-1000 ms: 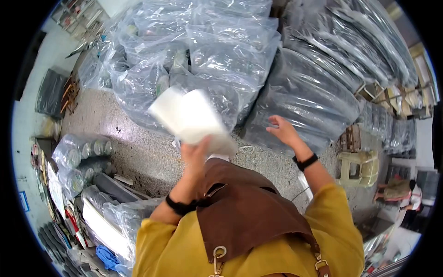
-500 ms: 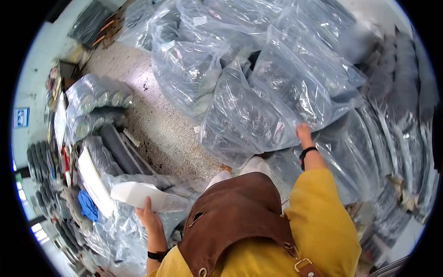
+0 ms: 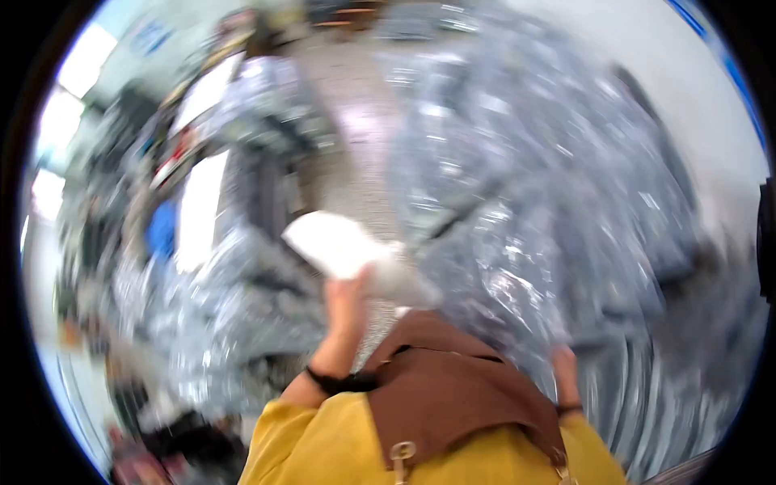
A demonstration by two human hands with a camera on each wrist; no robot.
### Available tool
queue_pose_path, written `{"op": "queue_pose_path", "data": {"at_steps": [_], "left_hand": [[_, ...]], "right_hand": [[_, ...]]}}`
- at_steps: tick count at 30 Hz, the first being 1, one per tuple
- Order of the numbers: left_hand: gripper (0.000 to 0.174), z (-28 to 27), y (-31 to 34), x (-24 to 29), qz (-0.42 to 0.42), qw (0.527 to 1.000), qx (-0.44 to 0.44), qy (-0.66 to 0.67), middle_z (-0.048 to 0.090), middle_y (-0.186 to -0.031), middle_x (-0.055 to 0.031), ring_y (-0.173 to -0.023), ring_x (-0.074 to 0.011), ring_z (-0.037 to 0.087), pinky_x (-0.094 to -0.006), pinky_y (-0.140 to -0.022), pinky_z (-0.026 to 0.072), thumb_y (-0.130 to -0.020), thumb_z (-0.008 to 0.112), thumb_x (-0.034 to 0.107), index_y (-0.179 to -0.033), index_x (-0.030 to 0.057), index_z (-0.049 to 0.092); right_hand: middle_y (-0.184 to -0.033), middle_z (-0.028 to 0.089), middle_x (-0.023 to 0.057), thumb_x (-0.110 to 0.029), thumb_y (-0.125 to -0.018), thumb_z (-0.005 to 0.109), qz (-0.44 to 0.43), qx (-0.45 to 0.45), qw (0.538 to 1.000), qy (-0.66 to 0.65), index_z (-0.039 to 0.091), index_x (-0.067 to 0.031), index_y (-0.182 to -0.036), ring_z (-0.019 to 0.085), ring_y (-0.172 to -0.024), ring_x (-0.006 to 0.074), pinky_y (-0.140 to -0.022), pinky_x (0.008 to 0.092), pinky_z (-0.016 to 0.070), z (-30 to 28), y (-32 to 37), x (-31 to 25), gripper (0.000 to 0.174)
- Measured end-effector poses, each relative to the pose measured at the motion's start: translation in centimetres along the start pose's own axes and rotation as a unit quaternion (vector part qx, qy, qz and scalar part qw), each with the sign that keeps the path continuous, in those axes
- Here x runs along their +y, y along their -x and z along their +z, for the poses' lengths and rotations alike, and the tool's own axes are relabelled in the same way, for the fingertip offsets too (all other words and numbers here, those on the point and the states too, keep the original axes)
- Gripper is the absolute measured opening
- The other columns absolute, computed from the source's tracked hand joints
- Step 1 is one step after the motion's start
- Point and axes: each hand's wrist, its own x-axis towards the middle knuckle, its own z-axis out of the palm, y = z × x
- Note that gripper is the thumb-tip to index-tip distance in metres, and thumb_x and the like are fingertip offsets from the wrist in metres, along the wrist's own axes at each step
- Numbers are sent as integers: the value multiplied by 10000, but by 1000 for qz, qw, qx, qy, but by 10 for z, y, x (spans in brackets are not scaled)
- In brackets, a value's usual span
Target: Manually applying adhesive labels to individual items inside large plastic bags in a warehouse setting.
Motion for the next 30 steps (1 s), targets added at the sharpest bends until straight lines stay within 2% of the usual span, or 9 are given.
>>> {"op": "queue_pose_path", "data": {"at_steps": [1, 3, 4, 6, 9, 11, 18, 21, 30], "left_hand": [[192, 0, -9, -7, 29, 997, -8, -69, 599, -738, -59, -618, -128, 546, -284, -551, 451, -812, 588, 157, -839, -33, 597], [239, 13, -15, -29, 69, 948, 9, -309, 579, -635, -32, -496, -126, 511, -289, -448, 412, -813, 594, 231, -833, -7, 602], [257, 44, -7, -6, -56, 984, 8, -167, 604, -698, -50, -558, -127, 541, -284, -501, 448, -812, 593, 236, -874, -14, 594], [245, 49, -4, -13, 94, 995, -37, 9, 610, -797, -71, -690, -130, 564, -281, -611, 476, -830, 568, 196, -935, -24, 572], [236, 82, 1, 1, 134, 987, -78, 32, 603, -852, -67, -788, -121, 555, -273, -691, 466, -842, 558, 167, -990, -17, 549], [217, 84, 10, 10, 190, 980, -55, 3, 590, -829, -49, -742, -108, 541, -258, -636, 460, -850, 556, 159, -994, -2, 539], [254, 64, 2, 48, 96, 978, 127, 131, 551, -725, -29, -561, -97, 497, -225, -445, 395, -829, 565, 189, -969, -16, 516], [268, 57, 3, 59, 93, 973, 54, 202, 517, -1009, -82, -912, -164, 523, -318, -799, 440, -877, 469, 133, -1105, -3, 433], [291, 84, -11, 50, 63, 976, -21, 206, 500, -1097, -81, -1008, -190, 506, -332, -863, 430, -898, 450, 153, -1154, 23, 397]], "right_hand": [[-762, 560, 170, -170, -728, 516, -160, 92, 963, 194, 546, -3, -803, 549, -713, 309, -638, 426, 415, -3, -23, -12, 185], [-961, 559, 122, -118, -738, 507, -219, 214, 919, 249, 540, -33, -930, 561, -810, 284, -707, 380, 453, -21, -35, -83, 212], [-914, 569, 114, -116, -755, 502, -218, 141, 949, 178, 537, -21, -922, 571, -776, 247, -675, 337, 462, -35, -34, -150, 196], [-814, 582, 97, -117, -788, 494, -191, -78, 978, -39, 535, 1, -882, 575, -695, 173, -597, 263, 458, -13, -12, -258, 156], [-731, 596, 81, -127, -819, 484, -253, -332, 890, -183, 569, 26, -799, 556, -595, 133, -517, 229, 437, 27, 12, -364, 175], [-678, 593, 82, -85, -812, 485, -326, -344, 852, -221, 576, 55, -793, 557, -609, 129, -551, 240, 453, 58, 36, -420, 168], [-702, 633, 138, -24, -746, 549, -500, -300, 795, -169, 618, 45, -789, 610, -571, 190, -541, 294, 476, 105, 26, -459, 107], [-643, 578, 174, -194, -682, 605, -584, -186, 789, -49, 619, -13, -718, 565, -573, 330, -521, 374, 445, 97, 30, -466, 186], [-634, 578, 154, -163, -674, 605, -481, -158, 852, -131, 620, -3, -689, 556, -538, 302, -483, 327, 428, 70, 27, -453, 162]]}}
